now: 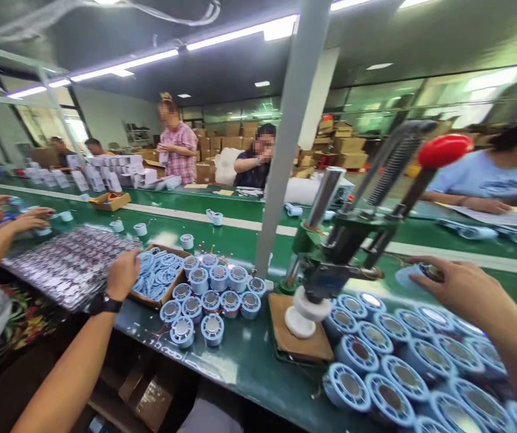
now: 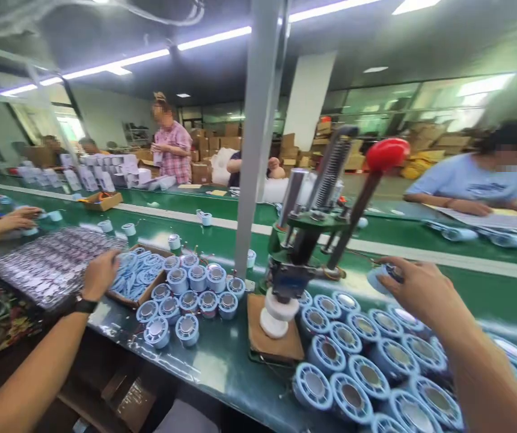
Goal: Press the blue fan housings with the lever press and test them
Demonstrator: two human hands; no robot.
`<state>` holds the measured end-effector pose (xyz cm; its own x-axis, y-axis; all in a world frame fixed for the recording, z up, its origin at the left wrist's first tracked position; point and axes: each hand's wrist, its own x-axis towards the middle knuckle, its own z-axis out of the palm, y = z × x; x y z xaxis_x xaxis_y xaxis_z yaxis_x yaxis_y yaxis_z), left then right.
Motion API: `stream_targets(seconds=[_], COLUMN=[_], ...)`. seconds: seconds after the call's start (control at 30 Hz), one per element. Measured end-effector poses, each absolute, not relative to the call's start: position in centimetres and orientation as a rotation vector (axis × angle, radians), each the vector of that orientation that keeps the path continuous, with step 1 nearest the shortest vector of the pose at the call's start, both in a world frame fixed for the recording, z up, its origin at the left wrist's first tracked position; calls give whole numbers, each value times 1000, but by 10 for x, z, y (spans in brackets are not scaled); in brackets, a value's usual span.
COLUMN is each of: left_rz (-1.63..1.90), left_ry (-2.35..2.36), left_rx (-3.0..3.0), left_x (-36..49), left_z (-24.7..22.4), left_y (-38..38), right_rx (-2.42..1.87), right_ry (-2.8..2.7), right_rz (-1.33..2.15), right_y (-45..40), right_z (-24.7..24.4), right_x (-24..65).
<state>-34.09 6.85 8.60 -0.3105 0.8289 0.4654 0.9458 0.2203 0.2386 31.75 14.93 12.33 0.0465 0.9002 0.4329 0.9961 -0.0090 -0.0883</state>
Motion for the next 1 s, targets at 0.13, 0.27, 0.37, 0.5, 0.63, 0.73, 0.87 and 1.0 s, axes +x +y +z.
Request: stream_targets(seconds=[0.13,0.27,0.37,0.5,0.63,0.73,0.87,1.0], left_rz=[-930,-958,-762,-777,-908,-893,-912,-1018], left_ry=[-2112,-1716,-1636,-1695,-1896,-1903,-1831,-2005], left_rx=[-1833,-2988,-3227,-3136,-2655,-2565,-2684,-2616], left_x=[-268,-145,-85,-71,-74,-75,-77,-76], left_z=[80,40,13,-13,-44,-61,-64,-54], left_y=[32,-2,4,17,0,-12,-10,-8], right_rx=[-1630,-1297,-1221,-1142,-1067,-1041,-1012,-1138], right_ry=[-2104,-2376,-2412,-2283,-2076,-1954,-1868,-1734], right_rz=[56,515,701,644,561,452,433,508], right_y=[30,-47,-53,-45,-50,-51,-47,-47], right_z=[90,43,22,-3,-34,-51,-62,-69], right_x=[298,201,150,139,139,132,132,132])
